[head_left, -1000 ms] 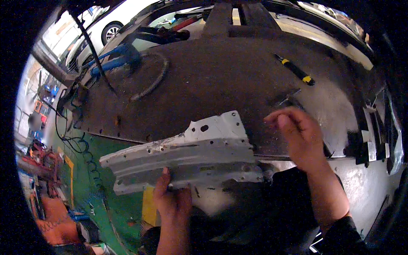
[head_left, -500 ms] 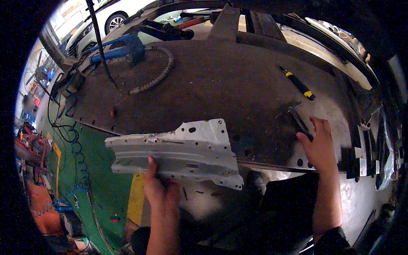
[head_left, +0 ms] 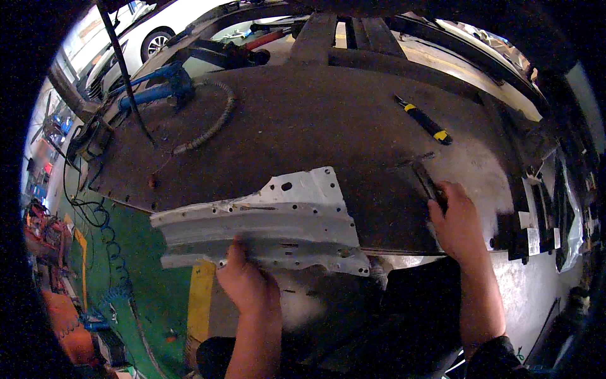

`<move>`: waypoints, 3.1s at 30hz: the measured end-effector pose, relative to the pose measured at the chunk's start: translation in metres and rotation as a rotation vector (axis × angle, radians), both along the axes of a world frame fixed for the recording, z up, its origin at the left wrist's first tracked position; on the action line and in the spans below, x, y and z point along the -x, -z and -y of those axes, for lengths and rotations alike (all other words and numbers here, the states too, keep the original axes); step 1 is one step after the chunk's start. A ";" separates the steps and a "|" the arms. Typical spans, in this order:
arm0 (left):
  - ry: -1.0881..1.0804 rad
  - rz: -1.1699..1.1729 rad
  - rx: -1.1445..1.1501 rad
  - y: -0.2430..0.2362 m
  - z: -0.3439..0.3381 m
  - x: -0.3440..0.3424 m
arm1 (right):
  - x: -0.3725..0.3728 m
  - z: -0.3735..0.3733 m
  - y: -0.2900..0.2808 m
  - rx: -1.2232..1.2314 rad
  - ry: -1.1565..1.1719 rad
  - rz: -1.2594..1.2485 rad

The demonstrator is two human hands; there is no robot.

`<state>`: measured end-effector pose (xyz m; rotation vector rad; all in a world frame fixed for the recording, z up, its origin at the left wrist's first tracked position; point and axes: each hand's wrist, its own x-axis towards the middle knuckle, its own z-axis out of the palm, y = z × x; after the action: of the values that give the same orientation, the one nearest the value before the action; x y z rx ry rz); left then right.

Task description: The person is repairing a white metal car panel by hammering it on a workbench to straighten dents and then positioning it on the front of a car.

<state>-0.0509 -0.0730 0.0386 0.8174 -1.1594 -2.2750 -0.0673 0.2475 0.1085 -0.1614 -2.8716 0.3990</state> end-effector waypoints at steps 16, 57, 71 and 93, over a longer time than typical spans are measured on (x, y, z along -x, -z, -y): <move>-0.089 -0.050 0.084 0.000 -0.020 0.006 | -0.068 0.057 -0.017 0.326 -0.650 0.143; -0.104 -0.037 0.093 -0.005 -0.022 0.004 | -0.059 0.083 -0.023 0.087 -0.506 0.189; -0.032 0.032 0.051 -0.010 -0.020 0.000 | -0.067 0.078 -0.011 0.206 -0.485 0.105; -0.056 0.023 0.028 -0.009 -0.023 0.001 | -0.069 0.088 -0.026 0.060 -0.433 0.236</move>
<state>-0.0523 -0.0504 0.0473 0.8568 -1.1620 -2.2045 0.0022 0.1599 0.1343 0.4400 -3.1193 0.5781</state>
